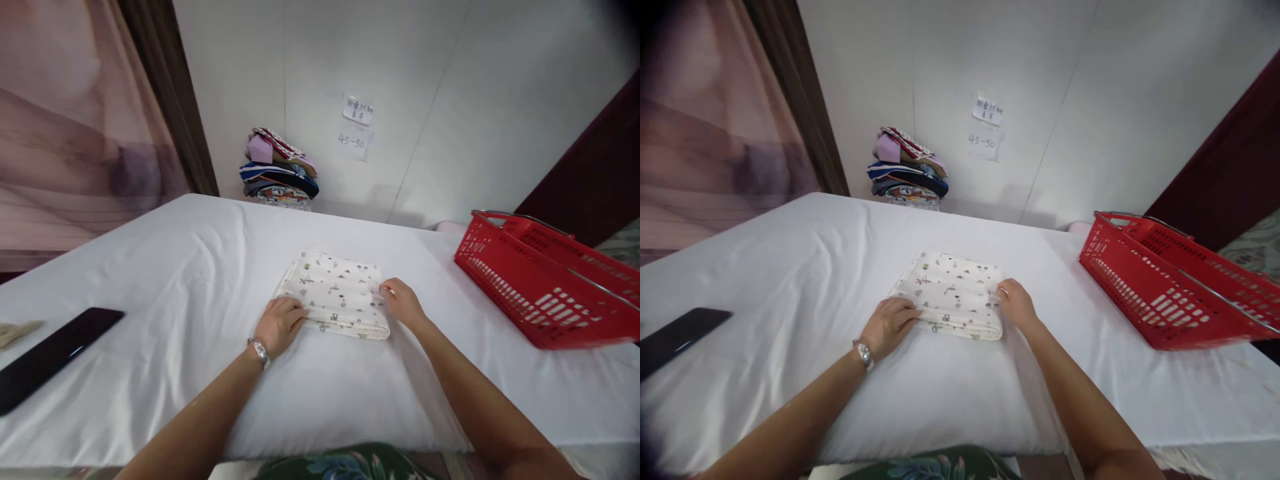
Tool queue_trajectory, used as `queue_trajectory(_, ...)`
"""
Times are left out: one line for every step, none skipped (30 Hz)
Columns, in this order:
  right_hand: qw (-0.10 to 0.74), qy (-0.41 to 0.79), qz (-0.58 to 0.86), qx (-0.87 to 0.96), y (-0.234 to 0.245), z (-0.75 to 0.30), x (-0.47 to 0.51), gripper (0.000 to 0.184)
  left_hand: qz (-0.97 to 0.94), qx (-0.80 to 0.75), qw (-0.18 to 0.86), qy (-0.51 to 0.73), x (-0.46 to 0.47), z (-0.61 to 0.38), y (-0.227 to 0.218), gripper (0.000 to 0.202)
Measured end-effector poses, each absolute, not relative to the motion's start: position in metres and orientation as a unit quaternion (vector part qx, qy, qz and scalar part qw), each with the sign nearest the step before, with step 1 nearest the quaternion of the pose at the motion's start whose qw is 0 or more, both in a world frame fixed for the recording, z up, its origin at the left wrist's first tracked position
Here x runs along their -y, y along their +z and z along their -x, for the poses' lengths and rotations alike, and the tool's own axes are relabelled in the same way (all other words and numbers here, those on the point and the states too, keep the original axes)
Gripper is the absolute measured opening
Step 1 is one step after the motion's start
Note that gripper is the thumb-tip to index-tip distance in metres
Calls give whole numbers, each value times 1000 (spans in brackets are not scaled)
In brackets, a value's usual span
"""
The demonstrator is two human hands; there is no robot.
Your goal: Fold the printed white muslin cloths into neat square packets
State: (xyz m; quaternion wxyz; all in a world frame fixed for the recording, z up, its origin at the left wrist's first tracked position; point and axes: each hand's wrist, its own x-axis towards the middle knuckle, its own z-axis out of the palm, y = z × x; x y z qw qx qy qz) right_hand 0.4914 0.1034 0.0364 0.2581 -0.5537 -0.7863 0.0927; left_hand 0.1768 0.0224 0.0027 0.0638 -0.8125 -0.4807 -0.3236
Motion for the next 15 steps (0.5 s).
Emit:
queue_trajectory(280,95,531,794,38,-485,-101,27,812,482,60,-324,-22,-177,3,15)
queue_trajectory(286,101,508,806,39,-478,-98,32,811,484,55,-324,-21,-178,3,16)
queue_trajectory(272,108,491,821,37,-471,-96,38,811,486,49,-322,-20,-178,4,16)
queue_trajectory(239,116,479,837,35,-464,-95,44,811,488,44,-320,-19,-179,4,16)
queue_trajectory(194,124,472,851,32,-459,-94,50,810,491,39,-318,-18,-180,4,16)
queue_trajectory(144,134,470,860,28,-454,-95,54,808,495,35,-317,-18,-180,5,15)
queue_trajectory(98,147,475,862,24,-451,-98,57,806,498,33,-317,-18,-181,5,15)
queue_trajectory(66,161,485,857,21,-450,-101,59,805,500,31,-318,-17,-181,5,14)
queue_trajectory(50,171,497,849,19,-449,-105,60,804,502,29,-319,-17,-181,4,14)
queue_trajectory(49,174,505,844,17,-450,-110,61,803,502,27,-320,-17,-181,4,14)
queue_trajectory(57,168,512,840,16,-452,-114,61,803,502,24,-321,-17,-181,4,14)
queue_trajectory(67,155,517,839,14,-454,-118,61,802,503,20,-322,-17,-181,4,14)
queue_trajectory(74,137,520,840,13,-456,-121,61,801,505,15,-322,-17,-182,4,14)
queue_trajectory(73,121,521,842,11,-458,-124,61,798,509,9,-322,-16,-182,4,14)
queue_trajectory(62,113,524,842,10,-460,-127,61,797,513,2,-320,-15,-182,5,15)
